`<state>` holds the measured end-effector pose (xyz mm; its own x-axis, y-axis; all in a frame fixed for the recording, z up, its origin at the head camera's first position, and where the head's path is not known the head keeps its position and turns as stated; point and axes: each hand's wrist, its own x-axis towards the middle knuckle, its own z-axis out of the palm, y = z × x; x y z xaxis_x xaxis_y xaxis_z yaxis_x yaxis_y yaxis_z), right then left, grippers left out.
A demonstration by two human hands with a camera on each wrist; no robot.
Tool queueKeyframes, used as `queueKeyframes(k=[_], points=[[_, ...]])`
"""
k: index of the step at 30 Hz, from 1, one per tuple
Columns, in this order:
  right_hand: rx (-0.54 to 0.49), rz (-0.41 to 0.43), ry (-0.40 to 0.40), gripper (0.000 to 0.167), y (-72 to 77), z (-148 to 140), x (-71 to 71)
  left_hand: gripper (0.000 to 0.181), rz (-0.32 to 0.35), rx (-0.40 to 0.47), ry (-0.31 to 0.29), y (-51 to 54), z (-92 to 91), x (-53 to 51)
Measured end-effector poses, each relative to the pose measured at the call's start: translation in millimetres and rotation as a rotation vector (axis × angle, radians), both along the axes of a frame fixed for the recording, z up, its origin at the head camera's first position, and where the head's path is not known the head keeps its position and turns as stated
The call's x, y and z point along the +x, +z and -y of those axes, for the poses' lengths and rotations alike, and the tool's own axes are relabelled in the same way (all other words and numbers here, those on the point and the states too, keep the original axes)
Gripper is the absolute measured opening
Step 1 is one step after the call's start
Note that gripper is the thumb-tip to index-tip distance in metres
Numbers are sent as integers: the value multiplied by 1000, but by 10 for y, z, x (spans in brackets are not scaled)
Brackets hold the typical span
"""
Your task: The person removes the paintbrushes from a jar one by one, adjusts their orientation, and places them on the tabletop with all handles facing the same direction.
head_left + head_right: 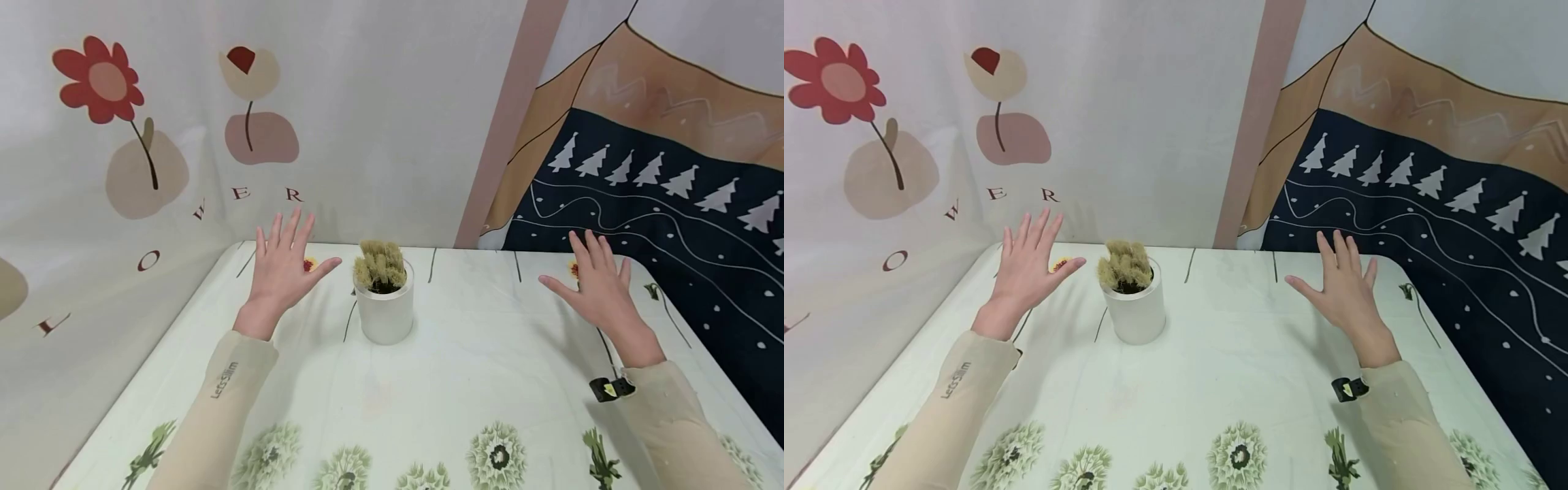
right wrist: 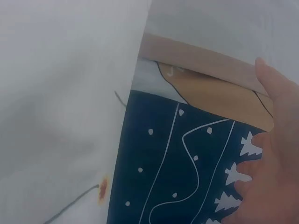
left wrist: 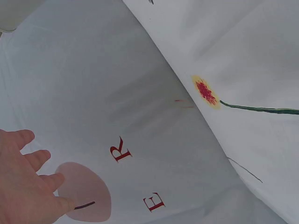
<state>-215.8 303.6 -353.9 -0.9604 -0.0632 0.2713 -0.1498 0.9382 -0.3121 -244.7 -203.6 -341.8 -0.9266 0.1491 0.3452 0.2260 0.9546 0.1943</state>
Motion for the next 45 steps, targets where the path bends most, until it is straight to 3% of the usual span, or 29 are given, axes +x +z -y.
queueKeyframes(k=[26,45], points=[[-77,14,78,97,-132,265,8,94,-22,70,-104,-135,-153,207],[-114,52,132,94,-121,714,-90,90,-33,112,-139,-216,-293,303]])
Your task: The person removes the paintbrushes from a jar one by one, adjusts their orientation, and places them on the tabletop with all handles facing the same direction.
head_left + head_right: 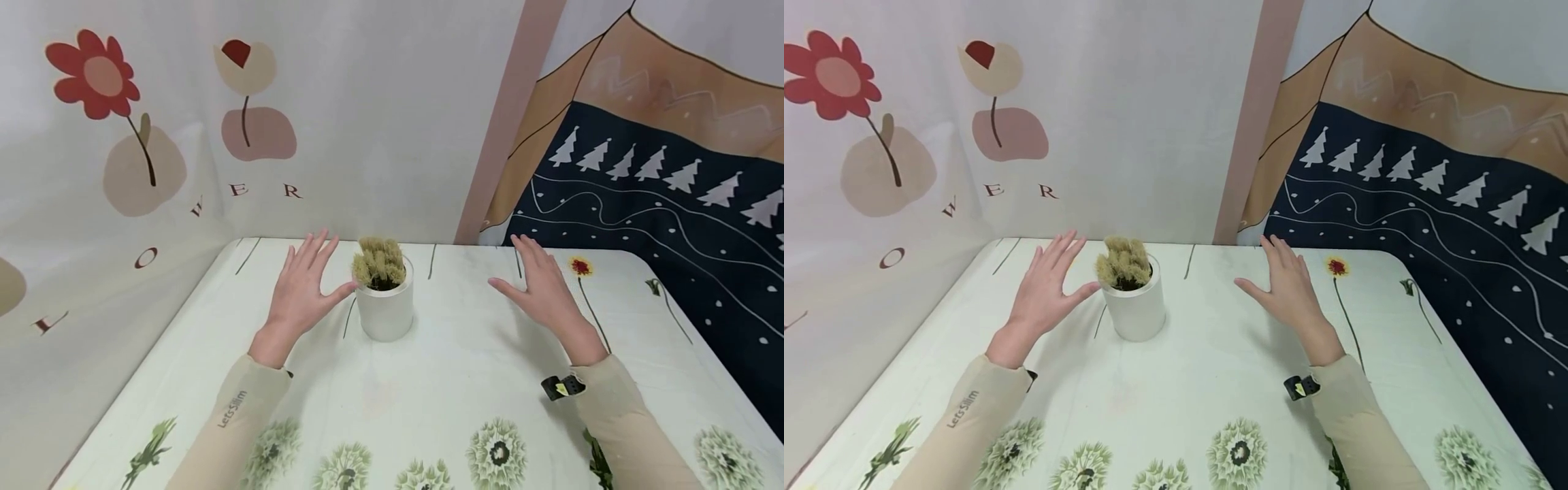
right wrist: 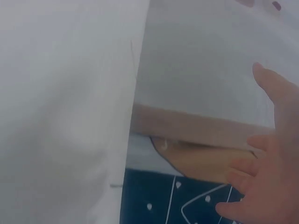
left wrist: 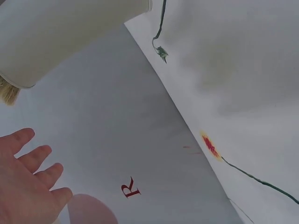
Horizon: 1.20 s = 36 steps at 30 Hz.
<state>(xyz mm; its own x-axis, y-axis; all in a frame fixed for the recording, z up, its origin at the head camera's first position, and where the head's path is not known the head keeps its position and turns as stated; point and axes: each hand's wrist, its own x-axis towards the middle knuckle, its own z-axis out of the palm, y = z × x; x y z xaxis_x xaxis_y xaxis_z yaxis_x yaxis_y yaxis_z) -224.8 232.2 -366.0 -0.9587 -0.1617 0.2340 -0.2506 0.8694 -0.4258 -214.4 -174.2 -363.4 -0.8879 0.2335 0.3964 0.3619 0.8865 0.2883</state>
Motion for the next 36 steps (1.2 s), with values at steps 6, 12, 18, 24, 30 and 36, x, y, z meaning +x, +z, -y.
queueKeyframes(k=[6,12,18,24,30,36], points=[[-25,-13,32,92,-2,167,-40,91,-5,10,-19,-21,-41,10],[-43,-18,66,90,-3,341,-61,91,-11,-4,-31,-48,-91,18],[-121,-21,103,84,13,546,-60,89,1,-5,-29,-74,-135,41],[-226,-20,160,76,20,772,-34,91,37,10,-43,-96,-199,62],[-334,-59,224,64,14,998,-11,92,66,62,-46,-118,-264,77],[-447,-147,278,48,20,1209,-17,94,132,116,0,-150,-326,92]])
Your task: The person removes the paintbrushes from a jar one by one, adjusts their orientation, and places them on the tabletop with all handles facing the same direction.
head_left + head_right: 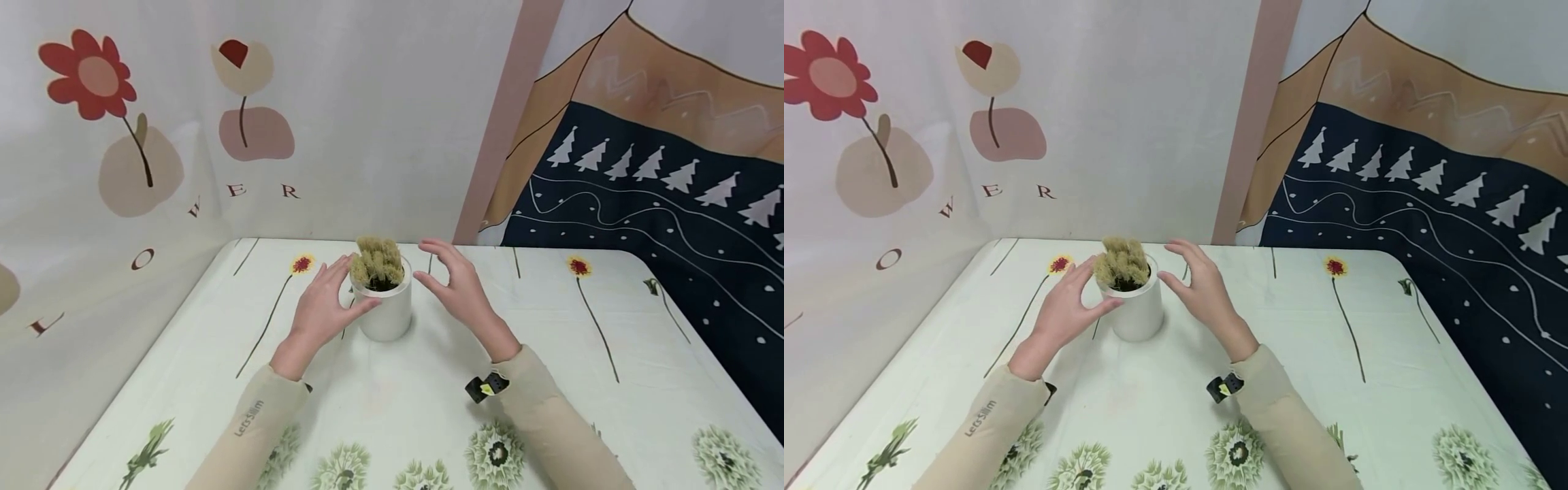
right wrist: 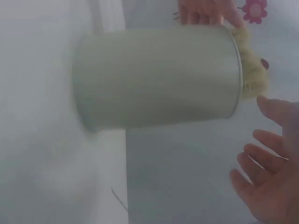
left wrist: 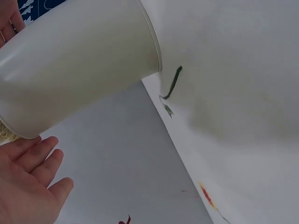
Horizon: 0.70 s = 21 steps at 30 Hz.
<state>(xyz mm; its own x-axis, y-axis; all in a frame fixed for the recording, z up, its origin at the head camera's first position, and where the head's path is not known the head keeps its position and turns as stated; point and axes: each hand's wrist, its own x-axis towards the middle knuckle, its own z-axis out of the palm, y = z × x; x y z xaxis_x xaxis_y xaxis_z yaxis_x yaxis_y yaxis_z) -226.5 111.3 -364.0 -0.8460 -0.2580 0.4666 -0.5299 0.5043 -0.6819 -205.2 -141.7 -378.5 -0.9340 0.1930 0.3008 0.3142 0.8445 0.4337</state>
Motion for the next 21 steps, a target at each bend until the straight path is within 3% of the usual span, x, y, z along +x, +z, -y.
queueKeyframes(k=[7,14,18,21], points=[[-143,-26,44,37,21,215,-5,89,55,149,40,-7,-55,28],[-240,59,60,36,47,338,-5,89,81,299,30,-26,-82,10],[-213,120,25,42,50,396,-11,91,103,339,31,-32,-90,6],[-129,128,-26,44,43,459,-18,91,121,354,38,-51,-69,13]])
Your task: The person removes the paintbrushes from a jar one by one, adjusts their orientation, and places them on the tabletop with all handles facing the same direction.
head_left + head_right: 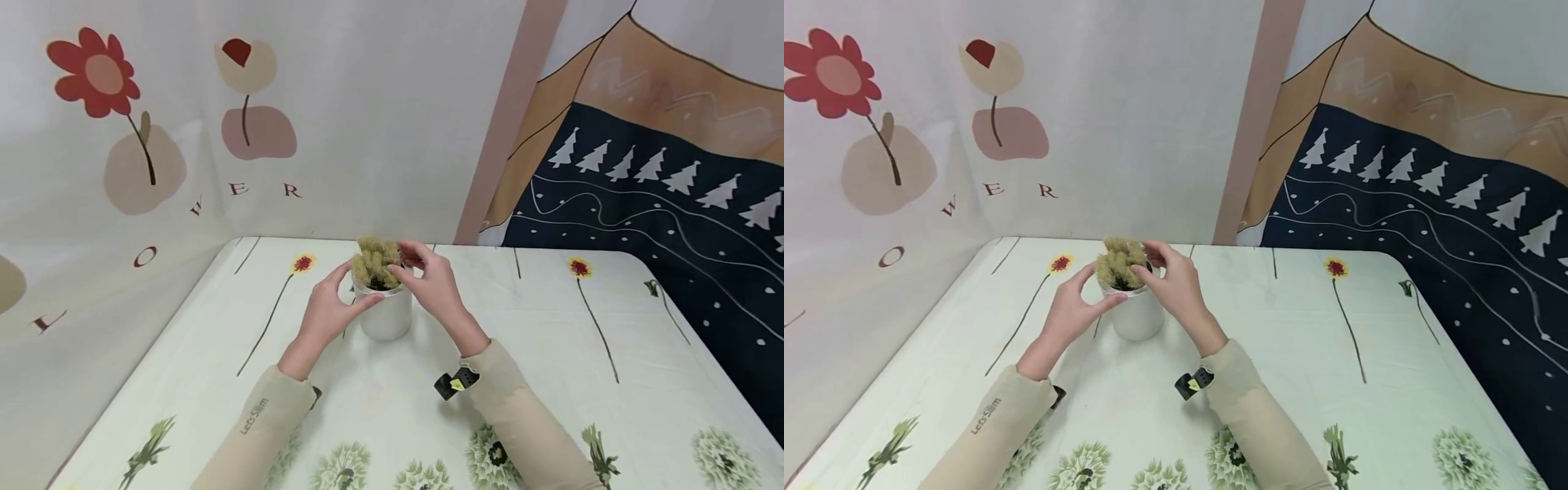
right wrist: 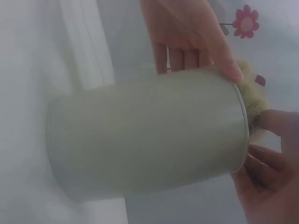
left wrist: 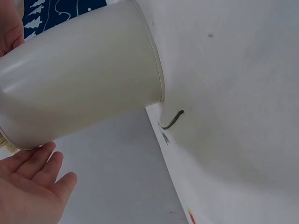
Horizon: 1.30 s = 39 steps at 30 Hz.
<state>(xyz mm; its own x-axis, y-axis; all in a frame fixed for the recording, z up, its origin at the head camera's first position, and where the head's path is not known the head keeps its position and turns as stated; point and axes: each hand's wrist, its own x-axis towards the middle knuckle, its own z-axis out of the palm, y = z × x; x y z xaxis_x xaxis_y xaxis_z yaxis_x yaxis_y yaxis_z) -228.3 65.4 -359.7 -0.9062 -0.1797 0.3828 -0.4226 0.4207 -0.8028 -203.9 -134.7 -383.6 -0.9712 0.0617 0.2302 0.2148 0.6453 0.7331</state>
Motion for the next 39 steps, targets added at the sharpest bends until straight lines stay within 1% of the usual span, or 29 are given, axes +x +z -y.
queueKeyframes(k=[5,8,10,15,19,22,26,28,32,36,39], points=[[174,-42,-93,37,-4,52,-14,89,-8,6,-1,-30,2,-6],[241,-59,-134,35,14,72,-30,89,-19,6,-5,-22,1,-18],[261,-53,-150,35,23,83,-43,89,-17,9,-5,-13,0,-24],[264,-22,-174,35,29,108,-64,90,0,8,-2,-19,16,-33],[274,-24,-187,36,20,124,-78,90,-10,-7,-3,-18,25,-39],[282,-38,-206,35,18,125,-84,90,-14,-25,-6,-16,25,-50],[275,-54,-230,31,8,122,-86,91,2,-38,-9,-13,25,-57],[271,-61,-232,30,-5,128,-85,91,12,-51,-3,-12,27,-51],[278,-102,-235,25,-19,136,-89,91,19,-78,9,-7,26,-39],[272,-144,-239,20,-18,131,-96,92,20,-90,9,16,21,-42],[248,-155,-230,21,-19,123,-99,92,21,-87,6,34,14,-42]])
